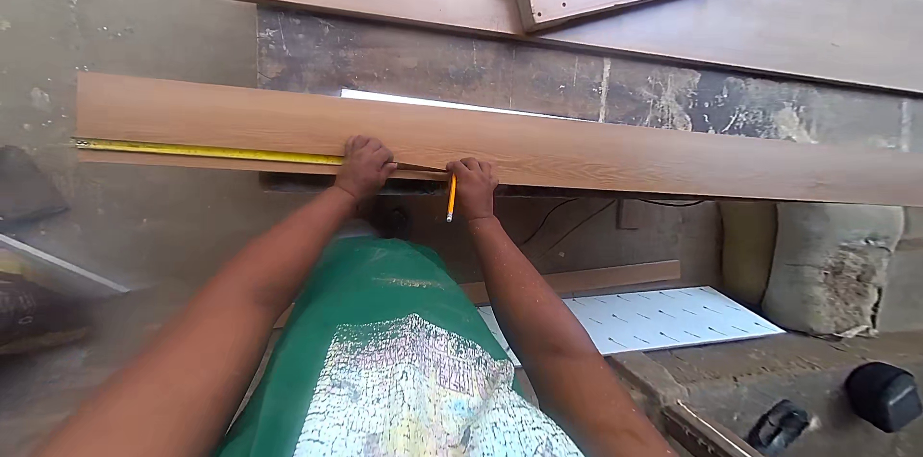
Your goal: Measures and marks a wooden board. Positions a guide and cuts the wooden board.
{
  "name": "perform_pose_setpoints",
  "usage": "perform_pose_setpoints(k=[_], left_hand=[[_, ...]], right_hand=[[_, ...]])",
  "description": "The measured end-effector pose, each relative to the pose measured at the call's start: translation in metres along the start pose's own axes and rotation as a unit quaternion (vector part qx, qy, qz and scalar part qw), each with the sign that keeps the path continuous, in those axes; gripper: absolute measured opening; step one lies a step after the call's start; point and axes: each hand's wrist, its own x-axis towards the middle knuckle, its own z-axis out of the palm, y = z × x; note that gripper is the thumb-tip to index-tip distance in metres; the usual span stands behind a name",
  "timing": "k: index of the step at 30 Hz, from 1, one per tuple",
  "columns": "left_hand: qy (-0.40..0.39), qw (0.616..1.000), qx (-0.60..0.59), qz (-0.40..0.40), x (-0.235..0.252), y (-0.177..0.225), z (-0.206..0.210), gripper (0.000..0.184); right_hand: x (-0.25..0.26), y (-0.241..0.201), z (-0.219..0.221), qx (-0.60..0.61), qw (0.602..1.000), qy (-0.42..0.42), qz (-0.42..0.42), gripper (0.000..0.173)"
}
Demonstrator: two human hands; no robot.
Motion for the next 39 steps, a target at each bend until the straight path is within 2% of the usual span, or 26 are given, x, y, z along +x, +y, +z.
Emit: perform_pose_setpoints(k=[2, 5, 9, 11, 16, 19, 21, 39], left_hand=[[-0.002, 1.0, 0.005, -0.008, 0.001, 0.002, 0.0, 0.023], [-0.007, 1.0, 0.005, -0.016, 0.003, 0.003, 0.001, 0.025], [-0.019, 0.999, 0.0, -0.029, 0.005, 0.004, 0.0, 0.029], [-0.022, 0.999, -0.006, -0.033, 0.006, 0.005, -0.001, 0.03], [-0.02, 0.999, -0.006, -0.033, 0.007, 0.002, 0.001, 0.031], [-0.019, 0.999, -0.011, -0.034, 0.007, 0.003, 0.001, 0.029], [-0.018, 0.999, -0.009, -0.033, 0.006, 0.002, 0.002, 0.029], [-0.015, 0.999, -0.006, -0.032, 0.006, 0.002, 0.003, 0.03]], right_hand=[[0.001, 0.0, 0.006, 0.0, 1.0, 0.023, -0.014, 0.028], [-0.003, 0.005, 0.017, 0.03, 0.988, 0.112, -0.098, 0.024], [-0.006, 0.003, 0.024, 0.125, 0.961, 0.161, -0.185, 0.035], [-0.006, -0.006, 0.021, 0.155, 0.958, 0.145, -0.192, 0.032], [-0.004, -0.032, 0.0, 0.17, 0.976, 0.008, -0.134, 0.017], [0.0, -0.034, 0.0, 0.153, 0.976, -0.016, -0.155, 0.021], [0.001, -0.034, 0.0, 0.149, 0.976, -0.022, -0.158, 0.025], [0.002, -0.037, 0.006, 0.128, 0.983, -0.011, -0.132, 0.024]])
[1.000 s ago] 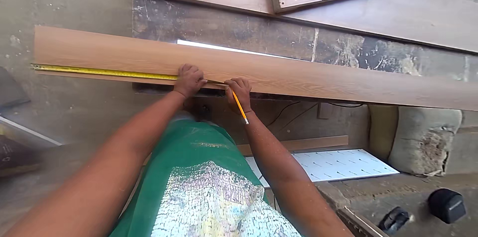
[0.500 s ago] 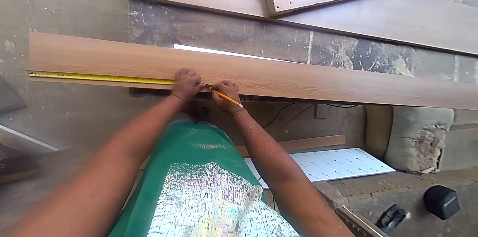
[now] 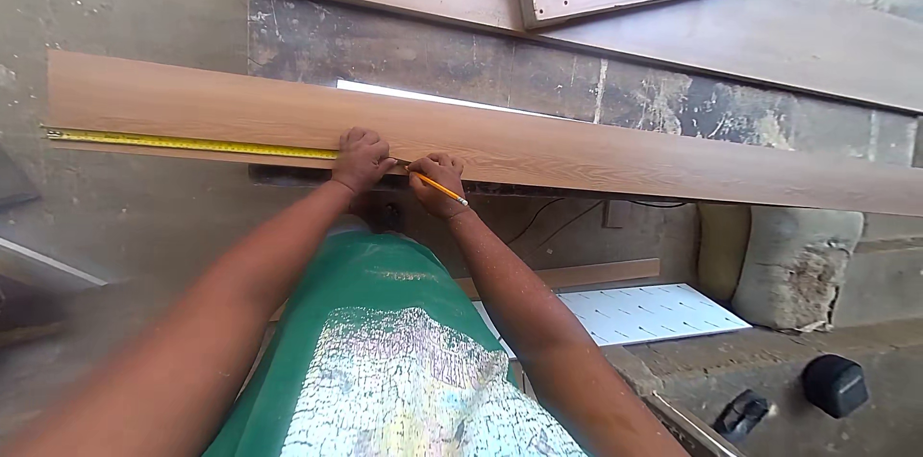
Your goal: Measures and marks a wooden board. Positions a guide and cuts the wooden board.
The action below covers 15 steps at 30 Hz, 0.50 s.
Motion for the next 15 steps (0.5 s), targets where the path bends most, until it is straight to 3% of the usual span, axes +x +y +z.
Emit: perform_pose_setpoints(k=[15], left_hand=[[0.004, 1.0, -0.003, 0.001, -0.0003, -0.0005, 0.0012, 0.03]], right_hand=[[-0.0003, 0.0003, 0.0021, -0.008, 1.0, 0.01, -0.001, 0.023]])
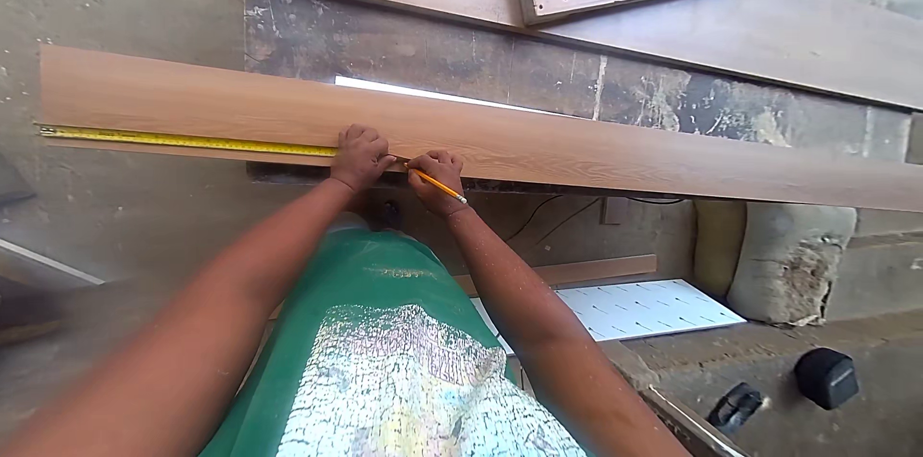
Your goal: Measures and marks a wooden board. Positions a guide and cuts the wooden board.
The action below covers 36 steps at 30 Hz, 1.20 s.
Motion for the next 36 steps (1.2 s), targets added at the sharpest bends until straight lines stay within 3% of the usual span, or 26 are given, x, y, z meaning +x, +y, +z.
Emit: perform_pose_setpoints(k=[10, 18, 22, 25, 29, 33, 36], left_hand=[[0.011, 1.0, 0.005, 0.007, 0.0, -0.001, 0.001, 0.03], [0.014, 1.0, 0.0, 0.009, 0.0, -0.001, 0.001, 0.029], [0.019, 1.0, -0.001, 0.01, 0.0, -0.001, 0.001, 0.029], [0.016, 1.0, -0.011, 0.009, 0.0, 0.0, 0.0, 0.028], [0.023, 1.0, 0.003, 0.019, -0.004, 0.001, 0.004, 0.026], [-0.11, 0.991, 0.036, 0.059, -0.004, -0.015, -0.024, 0.026], [-0.263, 0.963, 0.058, -0.009, -0.002, -0.032, -0.076, 0.031]], right_hand=[[0.0, 0.001, 0.003, -0.004, 1.0, 0.016, 0.0, 0.022], [-0.001, 0.006, -0.008, 0.138, 0.99, 0.024, 0.002, 0.027], [-0.006, 0.013, -0.006, 0.169, 0.982, 0.08, -0.034, 0.03], [-0.014, 0.02, 0.001, 0.094, 0.985, 0.114, -0.086, 0.027], [-0.023, 0.025, 0.013, -0.073, 0.987, 0.087, -0.113, 0.028], [-0.012, 0.026, -0.001, -0.057, 0.996, -0.016, -0.062, 0.027], [-0.006, 0.025, -0.018, -0.007, 0.998, -0.05, -0.039, 0.027]])
